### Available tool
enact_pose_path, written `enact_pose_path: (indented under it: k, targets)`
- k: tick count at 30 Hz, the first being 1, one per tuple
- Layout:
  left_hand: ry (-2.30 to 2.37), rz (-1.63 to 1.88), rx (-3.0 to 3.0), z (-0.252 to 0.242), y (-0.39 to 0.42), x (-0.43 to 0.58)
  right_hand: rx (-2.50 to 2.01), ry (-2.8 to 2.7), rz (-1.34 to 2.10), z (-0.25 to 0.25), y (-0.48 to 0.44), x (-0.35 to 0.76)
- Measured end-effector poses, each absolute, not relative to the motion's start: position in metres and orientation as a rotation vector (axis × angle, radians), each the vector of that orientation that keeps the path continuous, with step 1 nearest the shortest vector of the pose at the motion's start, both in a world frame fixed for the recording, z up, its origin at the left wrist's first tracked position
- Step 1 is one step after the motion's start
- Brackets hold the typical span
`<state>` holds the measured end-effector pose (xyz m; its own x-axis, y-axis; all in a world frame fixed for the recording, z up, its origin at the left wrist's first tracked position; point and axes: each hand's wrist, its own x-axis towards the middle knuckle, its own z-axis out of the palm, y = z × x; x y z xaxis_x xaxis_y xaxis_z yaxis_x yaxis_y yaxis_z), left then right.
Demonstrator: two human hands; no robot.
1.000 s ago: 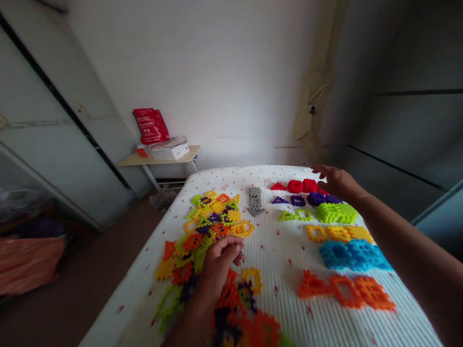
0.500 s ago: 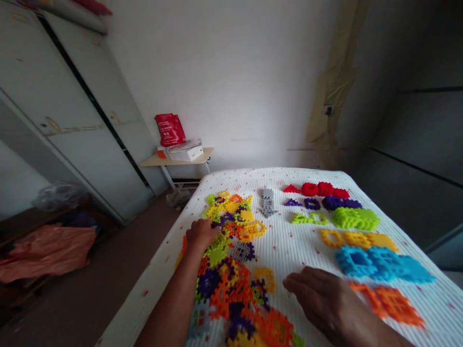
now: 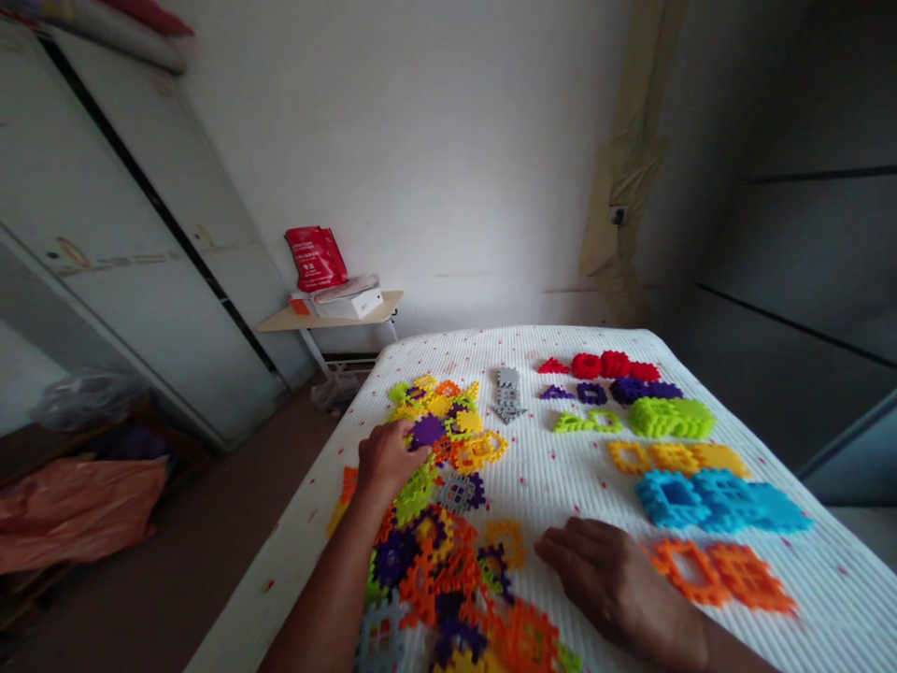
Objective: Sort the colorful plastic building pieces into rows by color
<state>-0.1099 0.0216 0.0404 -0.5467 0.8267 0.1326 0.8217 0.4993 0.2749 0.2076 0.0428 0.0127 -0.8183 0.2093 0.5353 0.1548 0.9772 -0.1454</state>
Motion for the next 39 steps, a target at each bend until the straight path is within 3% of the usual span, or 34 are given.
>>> enact_pose_path:
  k: [6, 15, 28, 33, 39]
  targets:
    - [2.426, 0.777, 1.768, 0.052, 0.008, -0.063, -0.351, -2.481, 0.131, 0.015, 0.049, 0.209]
    - [2.067, 0.774, 1.787, 0.026, -0.012, 0.021, -0.582, -2.471, 0.179, 0.017, 0.047, 0.207]
    - [1.896, 1.026, 1.725, 0.001, -0.009, 0.031, -0.691, -2.580, 0.262, 0.031, 0.054, 0.208]
    - [1.880, 1.180, 1.653, -0.001, -0.008, 0.023, -0.826, -2.340, 0.189, 0.075, 0.136, 0.256]
    - [1.890, 1.260, 1.637, -0.018, -0.003, 0.015, -1.581, -2.378, 0.113, 0.108, 0.271, 0.316]
